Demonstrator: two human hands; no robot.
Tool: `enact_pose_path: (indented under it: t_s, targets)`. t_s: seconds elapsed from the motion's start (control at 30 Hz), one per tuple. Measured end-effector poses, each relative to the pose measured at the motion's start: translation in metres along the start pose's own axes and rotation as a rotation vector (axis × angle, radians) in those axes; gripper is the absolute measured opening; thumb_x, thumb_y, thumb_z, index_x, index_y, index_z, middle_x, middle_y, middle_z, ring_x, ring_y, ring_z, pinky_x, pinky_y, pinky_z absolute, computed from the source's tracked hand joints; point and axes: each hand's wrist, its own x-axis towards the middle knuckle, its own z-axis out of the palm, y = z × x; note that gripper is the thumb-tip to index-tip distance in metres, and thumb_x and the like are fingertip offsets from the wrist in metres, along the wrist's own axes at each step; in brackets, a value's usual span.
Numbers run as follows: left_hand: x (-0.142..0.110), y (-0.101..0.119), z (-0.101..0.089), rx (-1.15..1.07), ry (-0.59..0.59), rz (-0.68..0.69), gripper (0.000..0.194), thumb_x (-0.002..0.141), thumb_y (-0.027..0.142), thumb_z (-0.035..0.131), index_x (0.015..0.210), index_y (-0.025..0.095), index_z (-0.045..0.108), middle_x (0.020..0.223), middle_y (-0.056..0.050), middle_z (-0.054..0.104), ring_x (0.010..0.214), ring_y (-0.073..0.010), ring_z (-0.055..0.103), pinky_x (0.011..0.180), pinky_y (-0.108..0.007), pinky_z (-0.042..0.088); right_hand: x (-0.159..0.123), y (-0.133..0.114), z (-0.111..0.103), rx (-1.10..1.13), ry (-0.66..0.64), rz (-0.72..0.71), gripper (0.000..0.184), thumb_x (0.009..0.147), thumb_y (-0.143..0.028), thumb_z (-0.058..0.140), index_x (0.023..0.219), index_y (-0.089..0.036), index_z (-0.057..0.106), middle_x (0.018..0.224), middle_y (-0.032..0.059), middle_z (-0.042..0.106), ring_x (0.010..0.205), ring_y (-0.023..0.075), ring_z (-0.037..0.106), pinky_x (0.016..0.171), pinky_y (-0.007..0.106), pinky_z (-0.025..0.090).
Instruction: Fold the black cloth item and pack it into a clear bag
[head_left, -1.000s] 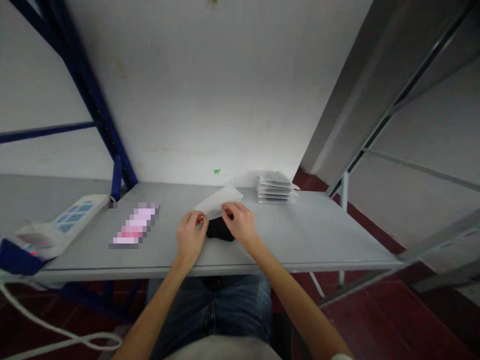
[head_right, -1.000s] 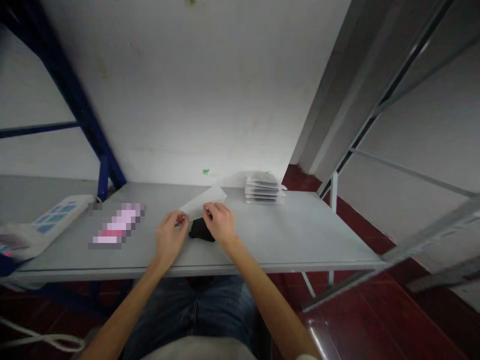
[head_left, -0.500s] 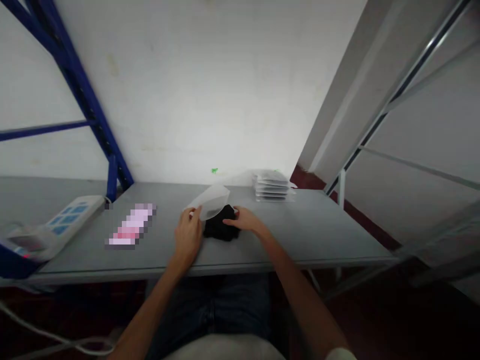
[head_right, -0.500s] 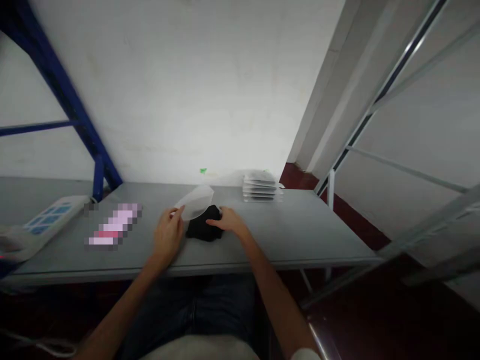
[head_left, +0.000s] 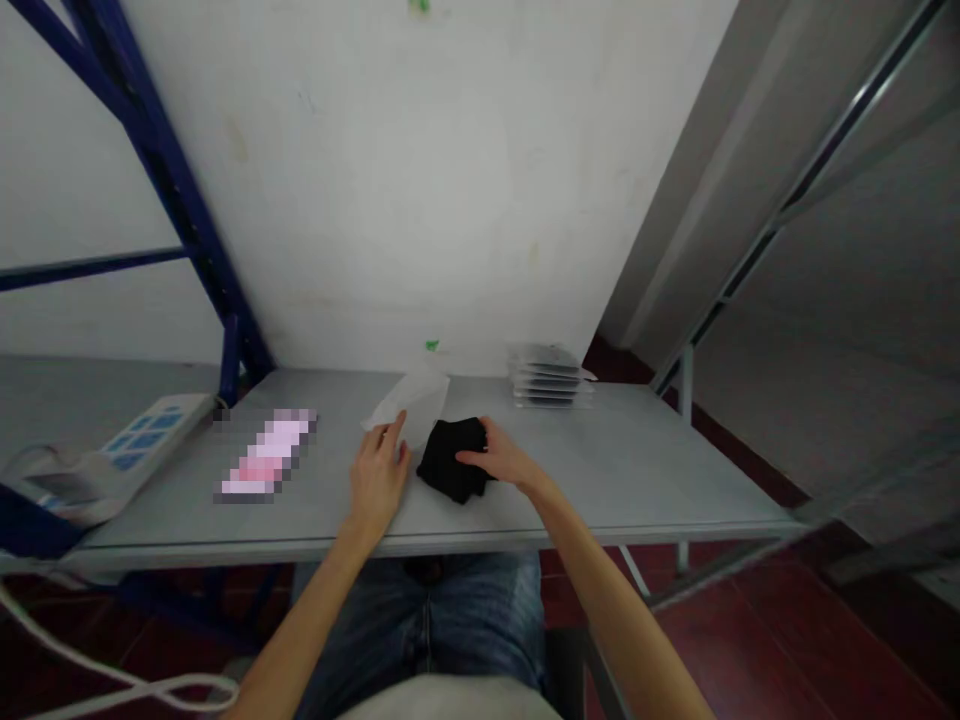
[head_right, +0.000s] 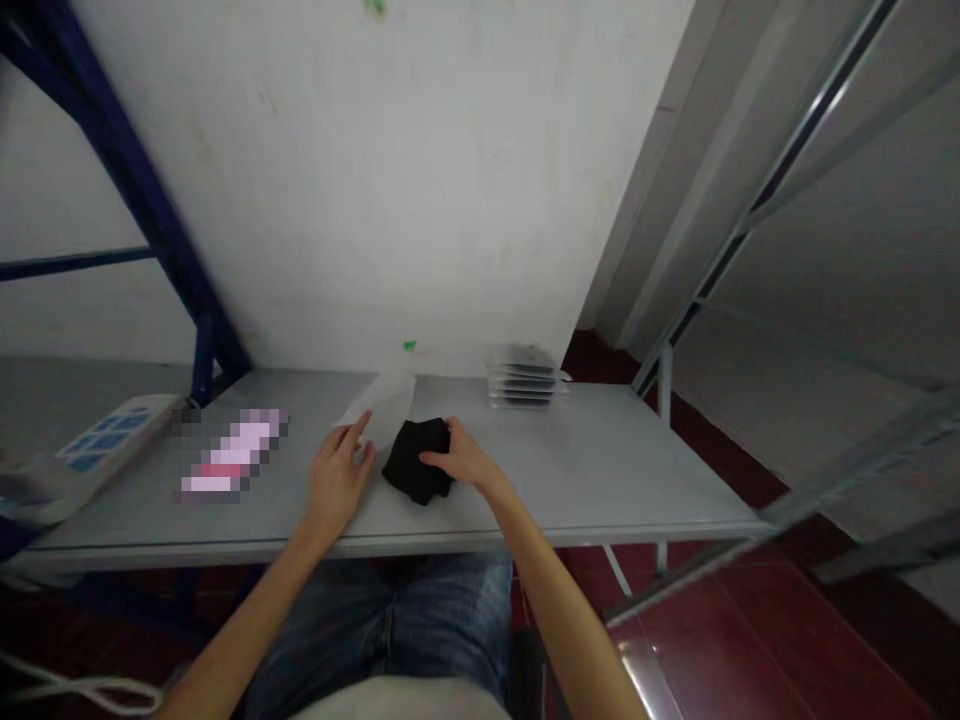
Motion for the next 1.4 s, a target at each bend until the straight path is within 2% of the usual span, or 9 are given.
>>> enact_pose_path:
  t_s: [0.17,0.27,0.43,0.63,0.9,1.0,1.17,1.3,1.4]
  targets:
    - [-0.003,0.000,0.001,0.030,-0.027,0.032,0.051,0.096,0.016,0.052,0.147,0.020,0.055,0.114,-0.011,0.068,0.104,-0.0272,0.064,0.091,-0.040,0.055,-0.022,-0.024,-0.019,0.193,-0.170,0.051,0.058,0.075,-0.040,0.085,0.123,-0.026,0.055,0.099,0.0008,0.071,0.091,0.0210,0.070,0.079,0.035,0.060]
    - [-0.004,0.001,0.001,0.014,-0.048,0.078,0.051,0.096,0.013,0.049,0.146,0.020,0.055,0.115,-0.011,0.069,0.107,-0.0273,0.063,0.093,-0.040,0.055,-0.020,-0.034,-0.024,0.204,-0.173,0.014,0.057,0.078,-0.042,0.083,0.127,-0.026,0.057,0.105,0.0027,0.073,0.095,0.0218,0.070,0.082,0.036,0.061]
    - [-0.005,0.003,0.000,0.003,-0.064,0.108,0.050,0.099,0.017,0.050,0.148,0.021,0.053,0.115,-0.011,0.069,0.109,-0.0271,0.063,0.094,-0.040,0.055,-0.007,-0.028,-0.007,0.095,0.101,-0.092,0.055,0.080,-0.040,0.076,0.129,-0.024,0.056,0.118,0.0062,0.071,0.105,0.0241,0.069,0.091,0.040,0.059]
    - [-0.006,0.008,0.000,0.006,-0.147,0.147,0.058,0.096,0.015,0.052,0.153,0.025,0.047,0.118,-0.010,0.070,0.114,-0.0285,0.061,0.094,-0.042,0.056,-0.007,-0.018,0.030,0.001,0.424,-0.069,0.062,0.088,-0.039,0.066,0.144,-0.026,0.042,0.123,0.0081,0.070,0.112,0.0253,0.069,0.099,0.040,0.055]
    - [-0.007,0.008,0.001,-0.043,-0.214,0.159,0.071,0.087,0.009,0.053,0.155,0.021,0.042,0.128,-0.012,0.066,0.120,-0.0291,0.058,0.098,-0.043,0.056,-0.002,-0.022,0.072,0.046,0.550,-0.034,0.057,0.094,-0.042,0.054,0.144,-0.021,0.035,0.118,0.0122,0.069,0.105,0.0258,0.069,0.095,0.038,0.055]
    - [-0.007,0.008,0.001,-0.038,-0.229,0.143,0.071,0.085,0.007,0.053,0.154,0.020,0.043,0.128,-0.012,0.066,0.120,-0.0296,0.058,0.098,-0.043,0.056,0.003,-0.015,0.071,0.147,0.484,0.043,0.051,0.091,-0.043,0.056,0.136,-0.022,0.044,0.121,0.0115,0.069,0.109,0.0256,0.068,0.092,0.037,0.056]
    - [-0.007,0.011,-0.001,-0.049,-0.264,0.149,0.067,0.089,0.008,0.051,0.154,0.022,0.045,0.132,-0.012,0.064,0.122,-0.0289,0.058,0.100,-0.044,0.056,0.006,-0.004,0.052,0.453,0.175,0.239,0.041,0.086,-0.039,0.059,0.124,-0.026,0.054,0.110,0.0061,0.073,0.092,0.0242,0.070,0.062,0.029,0.055]
    - [-0.007,0.011,0.000,-0.033,-0.269,0.169,0.063,0.092,0.009,0.048,0.153,0.022,0.047,0.140,-0.012,0.062,0.125,-0.0295,0.057,0.096,-0.043,0.058,0.013,0.000,0.050,0.551,0.199,0.201,0.049,0.079,-0.031,0.064,0.127,-0.027,0.053,0.113,0.0058,0.073,0.093,0.0239,0.070,0.064,0.030,0.056]
    - [-0.007,0.009,0.002,-0.035,-0.258,0.214,0.063,0.092,0.007,0.045,0.153,0.023,0.048,0.144,-0.010,0.061,0.129,-0.0304,0.054,0.101,-0.046,0.057,0.025,0.001,0.062,0.466,0.237,0.166,0.051,0.082,-0.032,0.061,0.132,-0.028,0.050,0.120,0.0075,0.071,0.102,0.0260,0.070,0.071,0.033,0.060]
